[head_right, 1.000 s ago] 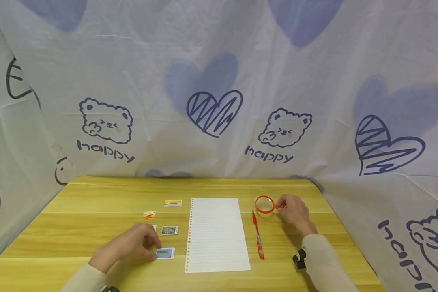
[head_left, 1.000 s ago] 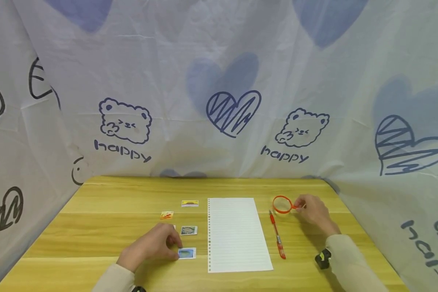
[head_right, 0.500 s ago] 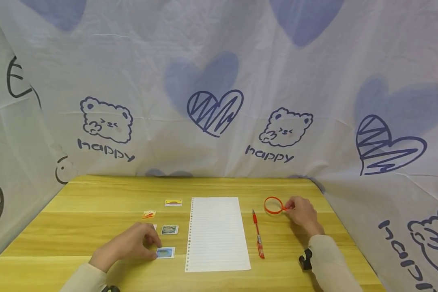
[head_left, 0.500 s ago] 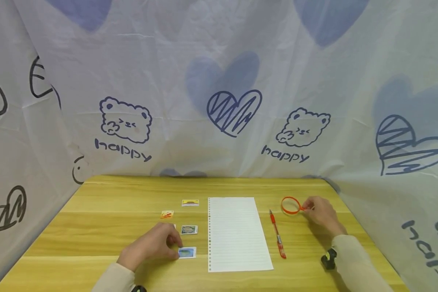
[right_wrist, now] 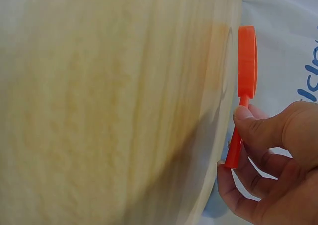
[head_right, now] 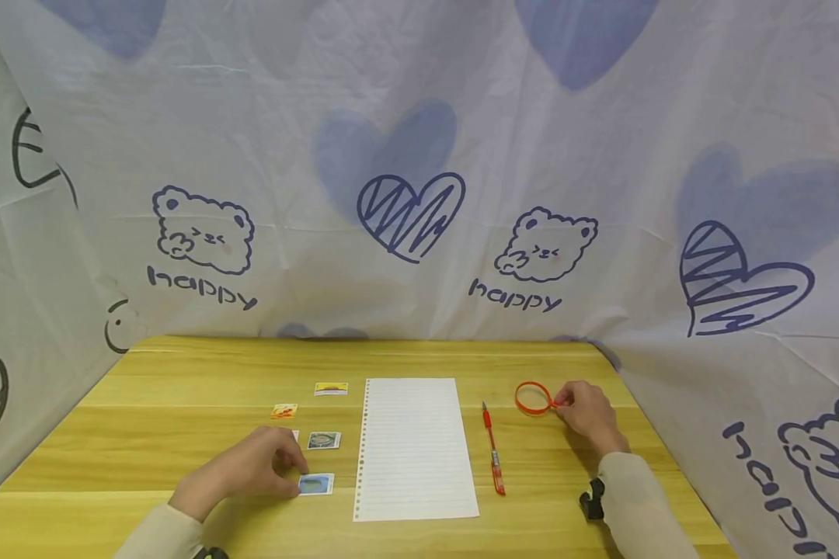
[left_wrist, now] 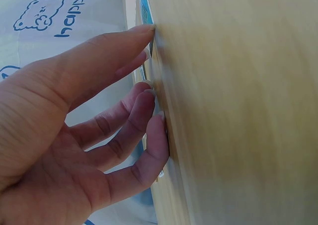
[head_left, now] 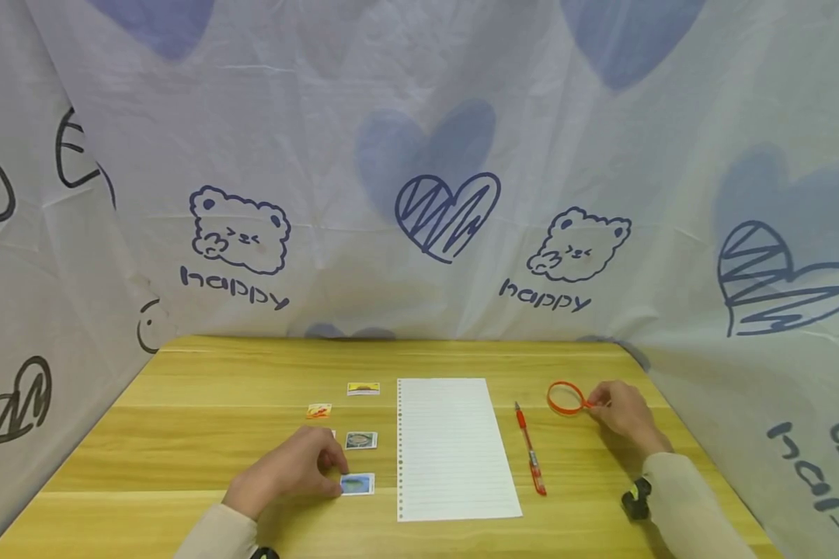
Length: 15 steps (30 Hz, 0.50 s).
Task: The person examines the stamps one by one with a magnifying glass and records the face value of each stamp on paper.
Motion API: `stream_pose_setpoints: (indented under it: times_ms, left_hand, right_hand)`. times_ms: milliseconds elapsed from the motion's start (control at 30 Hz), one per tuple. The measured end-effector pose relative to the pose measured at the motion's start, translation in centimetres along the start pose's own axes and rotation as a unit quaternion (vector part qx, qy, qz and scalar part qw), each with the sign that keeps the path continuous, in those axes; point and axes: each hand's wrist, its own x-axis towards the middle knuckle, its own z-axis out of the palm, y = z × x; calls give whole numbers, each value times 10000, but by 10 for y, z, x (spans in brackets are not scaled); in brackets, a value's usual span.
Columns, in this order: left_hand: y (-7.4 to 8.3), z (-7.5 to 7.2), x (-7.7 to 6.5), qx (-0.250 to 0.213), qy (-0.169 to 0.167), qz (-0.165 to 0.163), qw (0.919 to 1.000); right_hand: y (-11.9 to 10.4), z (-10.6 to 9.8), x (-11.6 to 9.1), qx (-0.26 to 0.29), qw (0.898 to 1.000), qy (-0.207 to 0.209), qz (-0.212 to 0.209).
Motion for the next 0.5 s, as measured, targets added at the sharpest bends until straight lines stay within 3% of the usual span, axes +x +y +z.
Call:
stream_pose_setpoints:
  times_ms: [500]
  left_hand:
    - [0, 0, 0, -18, 28, 67, 10000]
  right_hand:
    - [7, 1, 0, -42, 9999, -42, 121]
